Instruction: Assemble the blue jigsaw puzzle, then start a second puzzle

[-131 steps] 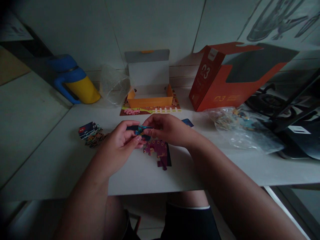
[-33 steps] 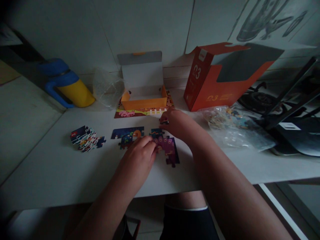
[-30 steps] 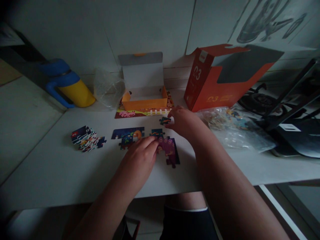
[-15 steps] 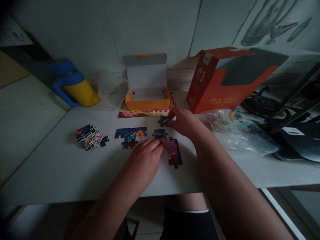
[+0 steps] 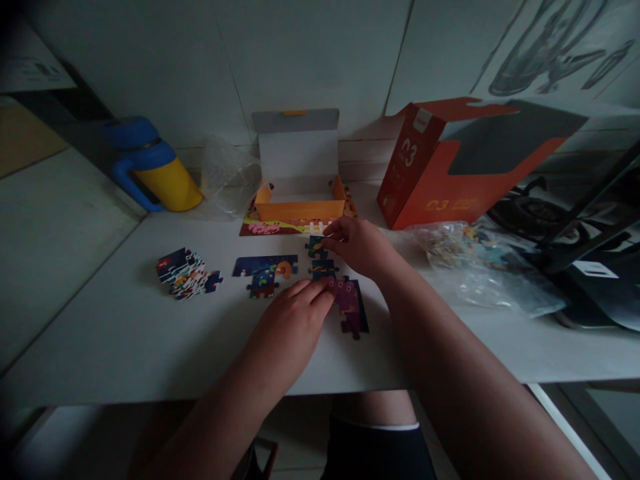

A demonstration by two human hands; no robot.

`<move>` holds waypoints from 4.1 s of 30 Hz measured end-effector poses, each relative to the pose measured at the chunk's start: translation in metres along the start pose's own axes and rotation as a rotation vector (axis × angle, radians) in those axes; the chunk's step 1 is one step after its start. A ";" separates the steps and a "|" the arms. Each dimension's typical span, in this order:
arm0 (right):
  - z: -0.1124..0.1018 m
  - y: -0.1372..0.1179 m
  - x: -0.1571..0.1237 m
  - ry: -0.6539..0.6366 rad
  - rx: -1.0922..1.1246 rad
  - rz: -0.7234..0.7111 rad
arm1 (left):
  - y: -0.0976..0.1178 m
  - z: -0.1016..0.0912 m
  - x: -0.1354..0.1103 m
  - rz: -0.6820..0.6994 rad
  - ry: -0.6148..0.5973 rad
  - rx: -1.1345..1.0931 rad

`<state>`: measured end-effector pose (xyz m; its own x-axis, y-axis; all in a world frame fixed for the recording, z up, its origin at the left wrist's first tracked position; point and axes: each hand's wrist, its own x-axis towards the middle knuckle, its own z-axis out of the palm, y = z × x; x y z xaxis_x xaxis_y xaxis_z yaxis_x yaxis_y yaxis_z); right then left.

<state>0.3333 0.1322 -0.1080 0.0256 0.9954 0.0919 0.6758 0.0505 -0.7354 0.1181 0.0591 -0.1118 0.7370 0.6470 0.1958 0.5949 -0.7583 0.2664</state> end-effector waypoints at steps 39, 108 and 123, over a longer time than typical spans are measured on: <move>-0.024 -0.021 -0.029 -0.329 -0.644 -0.068 | -0.006 -0.014 0.005 -0.199 -0.005 0.134; -0.028 -0.021 -0.020 -0.388 -0.512 -0.087 | 0.022 0.008 0.008 -0.046 -0.071 -0.084; -0.029 -0.018 -0.020 -0.335 -0.497 -0.083 | 0.035 0.008 0.018 -0.095 -0.075 0.013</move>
<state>0.3421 0.1086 -0.0774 -0.2206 0.9653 -0.1398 0.9309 0.1656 -0.3255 0.1551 0.0439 -0.1066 0.6989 0.7083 0.0991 0.6669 -0.6955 0.2676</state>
